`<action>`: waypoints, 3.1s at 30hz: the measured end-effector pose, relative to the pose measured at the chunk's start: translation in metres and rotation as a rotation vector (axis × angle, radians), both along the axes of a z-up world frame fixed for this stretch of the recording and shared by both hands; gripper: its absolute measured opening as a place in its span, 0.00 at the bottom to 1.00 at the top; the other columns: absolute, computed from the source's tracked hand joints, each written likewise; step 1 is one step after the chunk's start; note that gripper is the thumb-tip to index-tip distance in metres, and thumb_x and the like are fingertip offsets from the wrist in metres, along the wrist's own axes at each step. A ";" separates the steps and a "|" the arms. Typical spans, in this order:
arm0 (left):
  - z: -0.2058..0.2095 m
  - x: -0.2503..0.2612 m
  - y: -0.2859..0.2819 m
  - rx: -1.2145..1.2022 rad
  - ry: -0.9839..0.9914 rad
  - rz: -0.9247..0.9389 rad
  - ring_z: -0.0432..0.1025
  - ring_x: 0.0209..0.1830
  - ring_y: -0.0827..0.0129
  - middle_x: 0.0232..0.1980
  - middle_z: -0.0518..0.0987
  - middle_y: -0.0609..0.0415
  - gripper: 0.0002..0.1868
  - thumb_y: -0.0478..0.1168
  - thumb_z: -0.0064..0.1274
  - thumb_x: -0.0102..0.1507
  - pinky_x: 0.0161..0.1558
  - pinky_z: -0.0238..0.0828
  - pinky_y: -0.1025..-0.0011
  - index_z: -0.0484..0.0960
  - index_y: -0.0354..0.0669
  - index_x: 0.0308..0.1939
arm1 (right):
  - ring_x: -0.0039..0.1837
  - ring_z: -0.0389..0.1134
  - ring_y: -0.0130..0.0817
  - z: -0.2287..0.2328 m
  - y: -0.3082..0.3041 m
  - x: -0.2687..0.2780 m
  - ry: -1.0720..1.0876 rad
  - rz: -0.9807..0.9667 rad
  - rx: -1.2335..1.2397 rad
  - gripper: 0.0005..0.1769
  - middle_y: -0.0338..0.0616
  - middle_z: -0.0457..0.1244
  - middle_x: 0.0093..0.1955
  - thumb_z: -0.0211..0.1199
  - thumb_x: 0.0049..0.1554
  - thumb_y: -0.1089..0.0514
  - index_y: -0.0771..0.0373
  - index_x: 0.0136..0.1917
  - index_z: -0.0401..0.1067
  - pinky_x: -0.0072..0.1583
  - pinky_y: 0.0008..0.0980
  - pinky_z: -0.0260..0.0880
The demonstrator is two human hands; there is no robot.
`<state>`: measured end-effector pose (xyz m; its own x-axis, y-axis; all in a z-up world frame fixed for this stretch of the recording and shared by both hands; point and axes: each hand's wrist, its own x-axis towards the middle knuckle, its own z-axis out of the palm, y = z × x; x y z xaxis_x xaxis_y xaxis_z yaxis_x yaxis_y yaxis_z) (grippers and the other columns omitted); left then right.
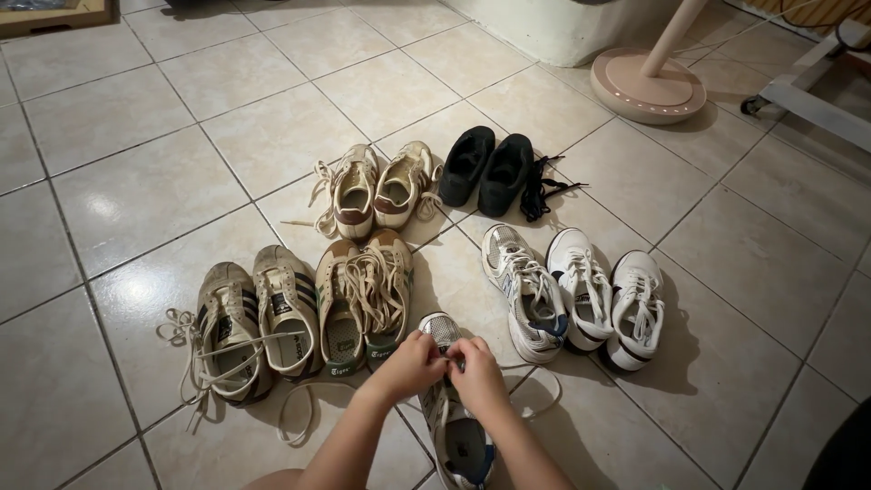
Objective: The person sits on a tiled floor and re-laces several pairs of sneakers. They thread laces through eyelets, tighten them, and tie knots on multiple shoes, moving from one pair to the next.
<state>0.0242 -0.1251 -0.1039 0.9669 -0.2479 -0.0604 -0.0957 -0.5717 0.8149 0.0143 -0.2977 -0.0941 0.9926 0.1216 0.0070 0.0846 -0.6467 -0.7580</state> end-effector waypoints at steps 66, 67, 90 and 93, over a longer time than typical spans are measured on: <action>0.004 -0.024 0.000 0.153 0.101 -0.146 0.76 0.42 0.41 0.39 0.81 0.37 0.10 0.42 0.49 0.65 0.46 0.71 0.52 0.80 0.38 0.38 | 0.44 0.72 0.48 -0.007 -0.027 -0.013 0.034 -0.109 -0.077 0.09 0.52 0.70 0.40 0.68 0.45 0.63 0.64 0.41 0.76 0.49 0.41 0.72; 0.003 -0.022 0.003 0.159 0.141 -0.156 0.76 0.42 0.42 0.39 0.81 0.38 0.10 0.41 0.48 0.65 0.46 0.71 0.52 0.81 0.39 0.38 | 0.44 0.72 0.49 -0.005 -0.030 -0.012 0.015 -0.104 -0.050 0.08 0.53 0.70 0.39 0.67 0.45 0.63 0.64 0.41 0.76 0.49 0.41 0.72; 0.038 -0.048 -0.033 0.224 -0.015 0.127 0.75 0.45 0.44 0.44 0.79 0.42 0.17 0.50 0.57 0.60 0.46 0.72 0.51 0.76 0.38 0.40 | 0.42 0.71 0.34 -0.019 -0.077 0.011 0.201 0.125 0.001 0.14 0.44 0.69 0.44 0.62 0.55 0.60 0.59 0.52 0.83 0.47 0.32 0.72; 0.030 -0.045 -0.042 0.176 -0.023 0.185 0.74 0.46 0.44 0.46 0.78 0.43 0.17 0.46 0.57 0.58 0.47 0.72 0.51 0.75 0.39 0.43 | 0.41 0.72 0.37 -0.017 -0.069 0.018 0.383 -0.053 0.102 0.13 0.45 0.72 0.39 0.63 0.56 0.57 0.58 0.54 0.78 0.46 0.33 0.71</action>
